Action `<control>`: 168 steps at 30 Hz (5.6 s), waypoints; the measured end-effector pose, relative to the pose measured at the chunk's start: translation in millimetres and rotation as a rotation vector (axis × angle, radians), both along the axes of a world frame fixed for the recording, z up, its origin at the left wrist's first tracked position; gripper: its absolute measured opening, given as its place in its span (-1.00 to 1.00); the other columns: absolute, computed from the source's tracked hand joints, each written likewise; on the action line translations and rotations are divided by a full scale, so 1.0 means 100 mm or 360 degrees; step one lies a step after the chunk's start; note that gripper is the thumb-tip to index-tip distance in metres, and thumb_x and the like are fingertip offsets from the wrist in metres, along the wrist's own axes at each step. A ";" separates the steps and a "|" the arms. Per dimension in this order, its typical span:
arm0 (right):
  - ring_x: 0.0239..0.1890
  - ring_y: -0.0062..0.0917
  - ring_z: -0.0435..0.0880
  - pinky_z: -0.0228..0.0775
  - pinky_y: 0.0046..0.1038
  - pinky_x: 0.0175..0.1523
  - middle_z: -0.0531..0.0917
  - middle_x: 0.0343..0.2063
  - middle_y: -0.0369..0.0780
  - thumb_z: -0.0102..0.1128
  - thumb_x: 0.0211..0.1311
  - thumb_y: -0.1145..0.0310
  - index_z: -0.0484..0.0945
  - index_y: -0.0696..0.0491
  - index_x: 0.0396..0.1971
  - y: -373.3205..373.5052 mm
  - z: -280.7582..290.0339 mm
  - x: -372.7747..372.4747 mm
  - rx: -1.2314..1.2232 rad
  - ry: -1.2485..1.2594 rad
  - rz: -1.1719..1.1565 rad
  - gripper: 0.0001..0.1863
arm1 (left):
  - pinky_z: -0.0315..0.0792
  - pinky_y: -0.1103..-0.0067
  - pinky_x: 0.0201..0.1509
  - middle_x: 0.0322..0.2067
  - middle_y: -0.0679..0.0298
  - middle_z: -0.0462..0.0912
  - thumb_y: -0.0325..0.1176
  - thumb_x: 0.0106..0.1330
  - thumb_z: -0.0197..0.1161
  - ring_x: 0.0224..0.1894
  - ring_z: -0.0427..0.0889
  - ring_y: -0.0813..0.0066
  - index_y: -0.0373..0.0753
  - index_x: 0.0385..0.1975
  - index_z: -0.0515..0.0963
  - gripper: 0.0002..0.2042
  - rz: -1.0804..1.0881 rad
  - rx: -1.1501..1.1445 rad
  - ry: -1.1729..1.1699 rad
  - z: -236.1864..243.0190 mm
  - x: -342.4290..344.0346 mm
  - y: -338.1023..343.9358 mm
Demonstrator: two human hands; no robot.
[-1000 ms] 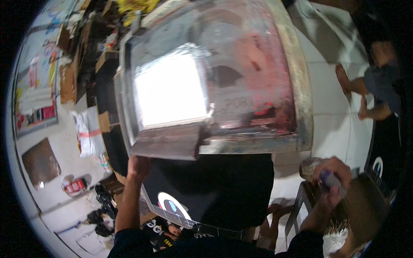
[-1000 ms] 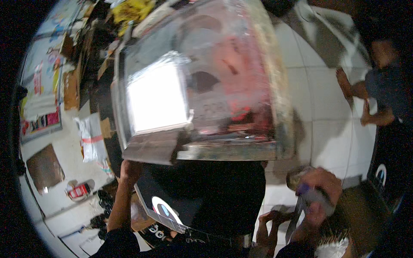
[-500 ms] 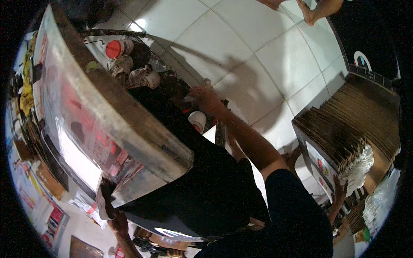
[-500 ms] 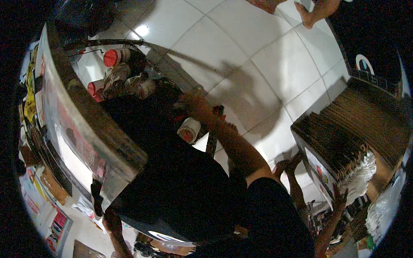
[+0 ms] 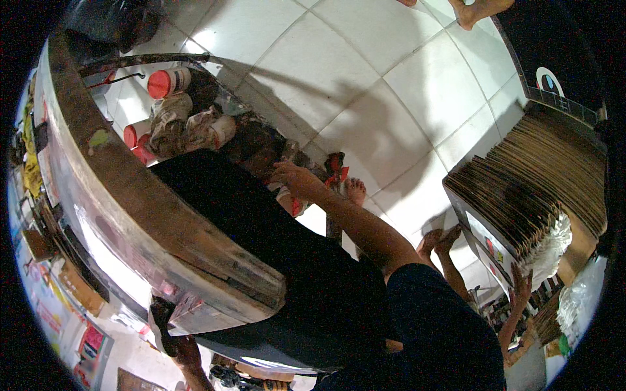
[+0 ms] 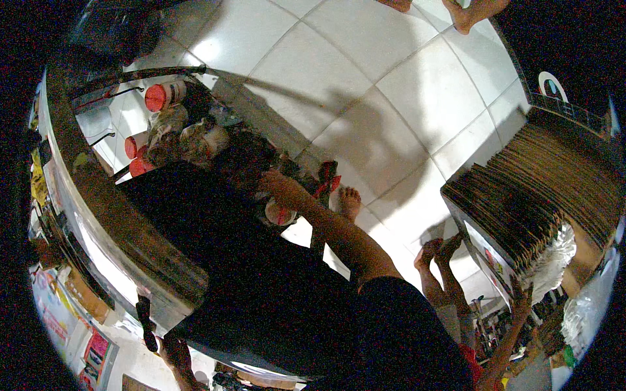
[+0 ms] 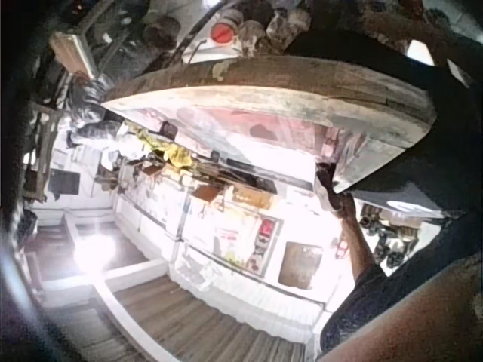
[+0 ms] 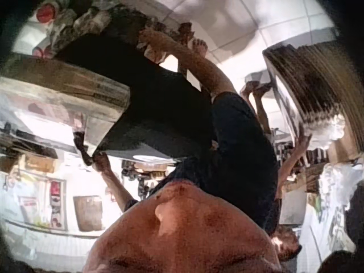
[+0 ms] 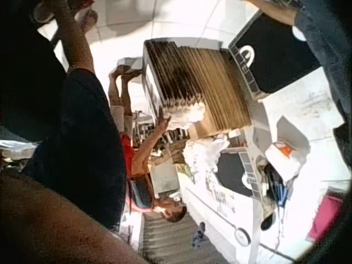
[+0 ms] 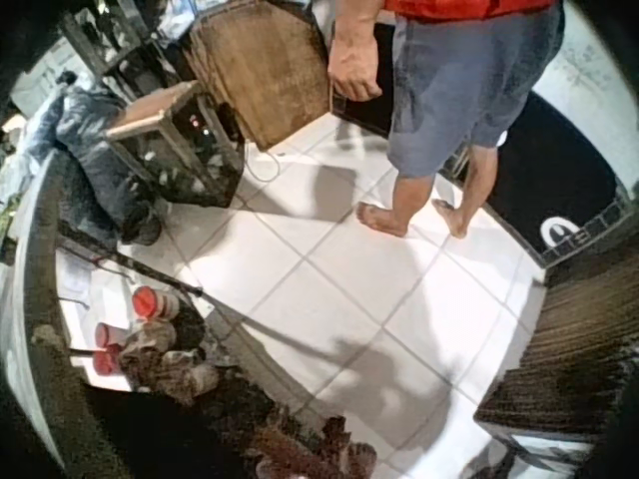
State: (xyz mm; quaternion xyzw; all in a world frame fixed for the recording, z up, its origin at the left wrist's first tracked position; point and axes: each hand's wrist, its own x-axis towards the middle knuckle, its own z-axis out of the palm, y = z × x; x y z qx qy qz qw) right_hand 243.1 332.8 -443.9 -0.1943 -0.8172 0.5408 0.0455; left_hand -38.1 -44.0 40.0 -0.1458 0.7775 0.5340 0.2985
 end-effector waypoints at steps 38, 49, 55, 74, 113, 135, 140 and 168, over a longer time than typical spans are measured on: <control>-0.03 -0.52 0.62 0.45 -0.41 0.19 0.71 -0.10 -0.24 0.25 0.34 0.43 0.68 0.14 -0.01 2.17 3.03 1.32 -0.0236 0.0046 -0.2051 -0.73 | 0.29 0.52 0.09 -0.10 0.27 0.66 -0.34 0.51 0.12 -0.06 0.53 0.41 -0.25 0.03 0.60 -0.77 0.0120 0.0271 0.0034 -0.12 0.61 0.58; 0.12 -0.34 0.55 0.40 -0.19 0.21 0.61 0.06 -0.17 0.44 0.16 0.41 0.61 0.09 0.17 -0.57 5.33 -1.45 0.1011 0.0274 0.0729 -0.48 | 0.41 0.49 -0.16 -0.38 0.18 0.71 0.07 0.63 -0.07 -0.34 0.55 0.41 -0.26 -0.17 0.56 -0.52 -0.0122 0.0102 0.0079 -0.07 0.56 0.46; -0.07 -0.27 0.68 0.39 -0.12 0.04 0.72 -0.20 -0.17 0.33 0.25 0.40 0.64 0.06 -0.04 -0.66 5.24 -1.81 0.1445 -0.0026 0.0336 -0.72 | 0.32 0.15 0.36 0.25 -0.16 0.46 0.13 0.02 0.61 0.29 0.45 -0.07 -0.43 0.35 0.29 0.01 -0.0513 -0.0615 0.1829 -0.23 0.47 0.29; -0.10 -0.21 0.69 0.43 -0.04 0.01 0.71 -0.22 -0.24 0.26 0.23 0.36 0.65 -0.05 -0.14 0.16 4.83 -3.20 0.1802 0.0225 0.0135 -0.80 | 0.10 0.03 0.55 0.32 -0.16 0.44 0.16 0.01 0.61 0.45 0.36 0.01 -0.50 0.40 0.24 0.10 -0.0789 -0.0763 0.1743 -0.44 0.39 0.35; -0.11 -0.24 0.67 0.43 -0.10 -0.05 0.67 -0.26 -0.21 0.38 0.05 0.40 0.62 -0.03 -0.14 -0.05 4.97 -2.89 0.1834 0.0055 0.0094 -0.68 | 0.07 -0.07 0.54 0.32 -0.22 0.41 -0.05 0.05 0.62 0.45 0.33 -0.11 -0.55 0.39 0.22 0.02 -0.0815 -0.0708 0.1679 -0.44 0.36 0.35; -0.11 -0.29 0.68 0.42 -0.17 0.01 0.71 -0.27 -0.24 0.28 0.08 0.50 0.63 -0.05 -0.20 -0.72 5.16 -1.80 0.1699 0.0163 0.0073 -0.75 | 0.07 0.02 0.58 0.42 -0.14 0.34 0.02 -0.10 0.70 0.46 0.33 -0.07 -0.42 0.47 0.18 0.16 -0.0627 -0.0466 0.1821 -0.57 0.27 0.40; -0.14 -0.29 0.72 0.42 -0.15 -0.04 0.75 -0.30 -0.25 0.30 0.13 0.42 0.67 -0.07 -0.20 -0.62 5.18 -1.89 0.1588 0.0060 0.0138 -0.79 | 0.09 0.04 0.58 0.43 -0.18 0.31 0.02 -0.16 0.72 0.46 0.32 -0.13 -0.44 0.49 0.11 0.24 -0.0593 -0.0407 0.1886 -0.58 0.26 0.43; -0.12 -0.27 0.67 0.41 -0.14 -0.01 0.69 -0.26 -0.26 0.28 0.12 0.43 0.64 -0.06 -0.19 -0.84 5.20 -1.81 0.1744 -0.0156 0.0159 -0.78 | 0.18 -0.02 0.53 0.38 -0.19 0.37 0.10 -0.12 0.67 0.44 0.36 -0.11 -0.52 0.41 0.22 0.16 -0.0620 -0.0508 0.2032 -0.58 0.28 0.46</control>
